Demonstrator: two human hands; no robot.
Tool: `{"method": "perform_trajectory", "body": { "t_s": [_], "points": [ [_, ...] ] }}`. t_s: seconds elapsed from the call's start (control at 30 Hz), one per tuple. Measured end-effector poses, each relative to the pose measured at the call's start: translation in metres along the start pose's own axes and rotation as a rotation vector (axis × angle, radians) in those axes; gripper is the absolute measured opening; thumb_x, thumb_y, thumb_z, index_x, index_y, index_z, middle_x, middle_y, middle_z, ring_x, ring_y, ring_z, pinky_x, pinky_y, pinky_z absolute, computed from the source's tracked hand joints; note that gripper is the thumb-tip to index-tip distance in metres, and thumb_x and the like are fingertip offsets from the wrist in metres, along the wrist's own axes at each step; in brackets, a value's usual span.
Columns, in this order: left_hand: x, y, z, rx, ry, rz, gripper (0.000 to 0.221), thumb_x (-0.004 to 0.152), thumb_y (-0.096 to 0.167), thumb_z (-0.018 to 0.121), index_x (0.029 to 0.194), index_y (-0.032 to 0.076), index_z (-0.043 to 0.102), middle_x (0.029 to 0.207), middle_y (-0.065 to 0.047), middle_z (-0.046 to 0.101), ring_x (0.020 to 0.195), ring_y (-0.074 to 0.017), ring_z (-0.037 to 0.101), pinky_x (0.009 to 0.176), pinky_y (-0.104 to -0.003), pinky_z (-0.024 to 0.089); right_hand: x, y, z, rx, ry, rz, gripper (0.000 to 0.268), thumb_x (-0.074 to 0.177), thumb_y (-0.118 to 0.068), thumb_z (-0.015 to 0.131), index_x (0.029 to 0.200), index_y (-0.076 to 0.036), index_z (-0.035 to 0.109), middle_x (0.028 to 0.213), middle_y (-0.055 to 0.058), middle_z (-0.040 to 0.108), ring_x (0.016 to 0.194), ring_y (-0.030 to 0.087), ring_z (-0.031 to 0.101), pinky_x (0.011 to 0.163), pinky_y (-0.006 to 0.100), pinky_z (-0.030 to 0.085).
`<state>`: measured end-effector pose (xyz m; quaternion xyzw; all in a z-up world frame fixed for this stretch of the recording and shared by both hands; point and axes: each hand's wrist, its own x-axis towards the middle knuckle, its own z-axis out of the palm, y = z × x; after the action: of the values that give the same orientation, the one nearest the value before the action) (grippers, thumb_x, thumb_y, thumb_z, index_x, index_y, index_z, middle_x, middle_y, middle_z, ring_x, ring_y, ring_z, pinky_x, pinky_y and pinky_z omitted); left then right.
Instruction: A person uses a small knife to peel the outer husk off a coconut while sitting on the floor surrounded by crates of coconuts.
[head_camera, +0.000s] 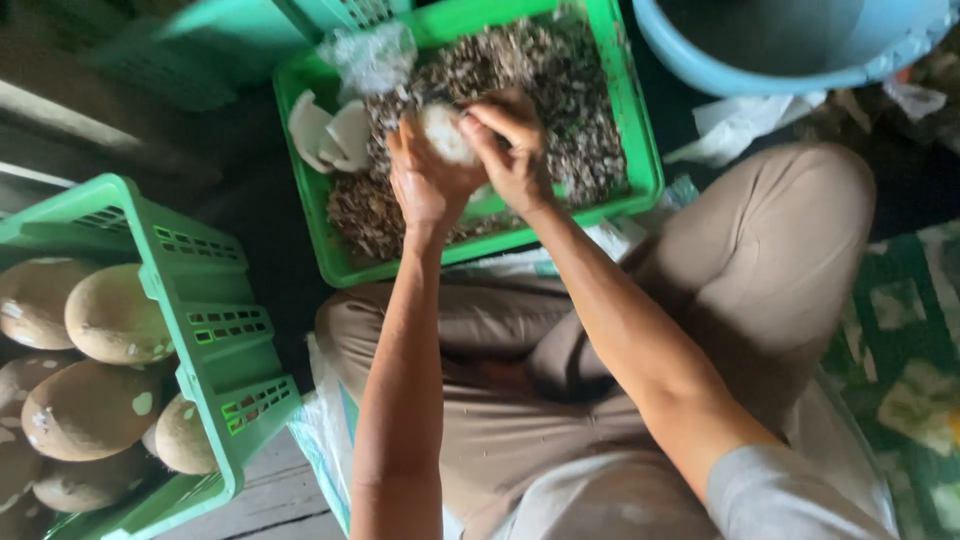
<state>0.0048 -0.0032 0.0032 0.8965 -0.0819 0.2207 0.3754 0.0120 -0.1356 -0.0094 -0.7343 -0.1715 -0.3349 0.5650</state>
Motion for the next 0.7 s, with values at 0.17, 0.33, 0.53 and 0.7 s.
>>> {"method": "perform_trajectory", "body": {
  "t_s": [0.17,0.33,0.53,0.7],
  "points": [
    [0.012,-0.006,-0.007,-0.114,-0.074,0.130,0.102,0.058,0.039,0.103,0.132,-0.004,0.047,0.109,-0.016,0.060,0.079,-0.0255,0.069,0.063,-0.033,0.062,0.031,0.026,-0.013,0.151,-0.265,-0.085,0.004,0.098,0.001,0.069,0.097,0.004,0.071,0.094,0.013,0.065,0.073,0.019,0.055,0.066,0.028,0.050],
    [0.015,-0.019,-0.010,-0.091,-0.214,0.110,0.111,0.050,0.038,0.105,0.136,0.003,0.044,0.119,-0.015,0.056,0.098,-0.0314,0.068,0.084,-0.043,0.062,0.057,0.062,-0.016,-0.026,-0.538,0.207,0.020,0.098,-0.022,0.072,0.105,-0.003,0.074,0.107,0.019,0.074,0.088,0.027,0.072,0.085,0.043,0.062],
    [0.020,-0.014,-0.012,-0.041,-0.237,0.082,0.113,0.048,0.036,0.104,0.136,0.000,0.044,0.121,-0.018,0.057,0.101,-0.0351,0.066,0.086,-0.044,0.059,0.066,0.046,-0.009,-0.006,-0.525,0.170,0.023,0.099,-0.025,0.070,0.103,-0.002,0.075,0.093,0.013,0.074,0.074,0.023,0.064,0.071,0.038,0.054],
    [0.022,-0.010,-0.013,-0.065,-0.182,0.103,0.102,0.050,0.040,0.102,0.128,0.003,0.049,0.113,-0.015,0.057,0.090,-0.0283,0.066,0.076,-0.040,0.061,0.052,0.025,-0.002,0.008,-0.378,-0.021,0.022,0.099,-0.016,0.067,0.081,-0.004,0.070,0.081,0.009,0.066,0.070,0.019,0.056,0.068,0.033,0.051]
  ]
}}
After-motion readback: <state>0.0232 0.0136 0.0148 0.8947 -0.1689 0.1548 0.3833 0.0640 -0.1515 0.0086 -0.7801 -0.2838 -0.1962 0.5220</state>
